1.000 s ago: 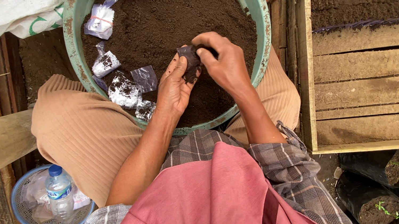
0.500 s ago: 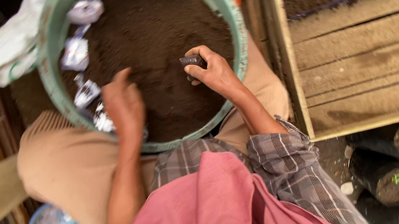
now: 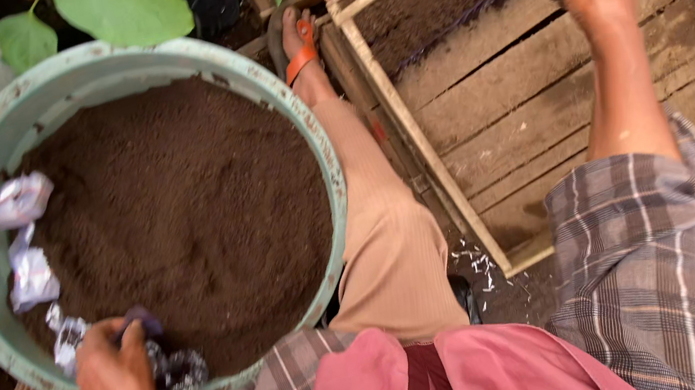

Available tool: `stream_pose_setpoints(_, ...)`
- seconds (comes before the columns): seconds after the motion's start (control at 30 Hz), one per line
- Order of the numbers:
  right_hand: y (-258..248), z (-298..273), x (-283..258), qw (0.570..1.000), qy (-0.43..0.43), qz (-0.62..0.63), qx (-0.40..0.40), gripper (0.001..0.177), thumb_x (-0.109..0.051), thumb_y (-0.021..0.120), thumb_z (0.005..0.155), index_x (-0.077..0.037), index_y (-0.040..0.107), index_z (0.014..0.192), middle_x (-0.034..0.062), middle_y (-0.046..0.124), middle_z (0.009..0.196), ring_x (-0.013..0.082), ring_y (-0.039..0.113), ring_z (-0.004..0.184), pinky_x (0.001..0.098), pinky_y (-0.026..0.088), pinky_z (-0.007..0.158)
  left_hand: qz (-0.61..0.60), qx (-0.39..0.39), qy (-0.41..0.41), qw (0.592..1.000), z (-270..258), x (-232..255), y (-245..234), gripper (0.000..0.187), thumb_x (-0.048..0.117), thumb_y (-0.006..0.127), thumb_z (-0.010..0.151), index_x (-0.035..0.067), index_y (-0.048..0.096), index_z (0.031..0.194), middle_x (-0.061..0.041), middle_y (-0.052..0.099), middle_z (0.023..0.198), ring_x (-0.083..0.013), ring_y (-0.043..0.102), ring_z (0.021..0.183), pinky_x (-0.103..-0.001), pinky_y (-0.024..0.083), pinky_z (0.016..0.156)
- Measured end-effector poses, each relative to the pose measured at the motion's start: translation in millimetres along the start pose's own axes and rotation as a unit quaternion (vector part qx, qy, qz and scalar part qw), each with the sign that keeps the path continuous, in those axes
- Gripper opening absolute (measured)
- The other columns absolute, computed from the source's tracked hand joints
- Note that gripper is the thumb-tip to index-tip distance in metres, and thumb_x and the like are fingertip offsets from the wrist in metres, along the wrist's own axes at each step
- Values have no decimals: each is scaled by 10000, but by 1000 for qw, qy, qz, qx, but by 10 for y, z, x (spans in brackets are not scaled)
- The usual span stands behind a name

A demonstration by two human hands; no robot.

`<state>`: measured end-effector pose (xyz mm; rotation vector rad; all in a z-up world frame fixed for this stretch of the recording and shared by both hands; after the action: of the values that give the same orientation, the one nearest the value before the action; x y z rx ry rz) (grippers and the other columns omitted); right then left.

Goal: The person scoops soil from a large green basin and fills small plastic seed pouches. They fold the pouches to secure the soil and place them into a wooden crate.

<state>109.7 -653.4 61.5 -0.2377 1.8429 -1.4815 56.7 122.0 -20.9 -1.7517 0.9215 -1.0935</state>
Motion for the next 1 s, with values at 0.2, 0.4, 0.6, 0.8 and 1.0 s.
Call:
stream_pose_setpoints(0.2,213,1267,675,992,-91,-77,40,175,-84,628,889,-74,661,1060,207,616,894,287,567,623,562,394,395,-103,23,-37,994,-59,216,-233,161,175,649,933,127,683,1083,-77,645,883,-205,571,784,-335,420,778)
stream_pose_setpoints(0.4,445,1259,343,996,-14,-51,-76,382,102,398,873,-67,493,1203,233,453,1051,247,202,574,548,155,591,-126,49,-34,990,-120,614,-466,323,134,664,970,116,619,1289,-81,593,904,-192,517,772,-321,401,735)
stream_pose_setpoints(0.6,1100,2208,1077,969,-112,-218,-14,278,-112,476,937,113,573,806,282,599,769,428,584,648,550,436,482,-326,53,-61,942,-81,603,-407,380,45,637,963,56,466,1302,-46,433,892,-100,466,804,-255,519,677)
stream_pose_setpoints(0.8,829,1657,707,952,-193,-118,206,310,-243,600,948,38,563,821,300,647,758,532,594,694,568,430,582,-376,25,-72,923,-147,1021,-505,95,96,648,892,95,588,966,-10,566,932,-81,497,722,-214,490,585)
stream_pose_setpoints(1.0,627,-1321,-1829,926,-368,54,-63,283,-103,458,970,45,600,1165,217,635,1032,285,624,885,426,527,730,-419,-26,48,906,-195,1543,-588,24,98,617,841,113,631,855,19,592,834,-66,471,597,-200,410,514)
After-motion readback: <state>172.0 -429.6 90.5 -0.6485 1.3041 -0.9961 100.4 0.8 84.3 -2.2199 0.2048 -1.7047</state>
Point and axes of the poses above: each hand's wrist, its own z-axis towards the middle knuckle, its own y-axis out of the palm, x = y × z, the point moved 6 cm from there along z, towards the middle knuckle
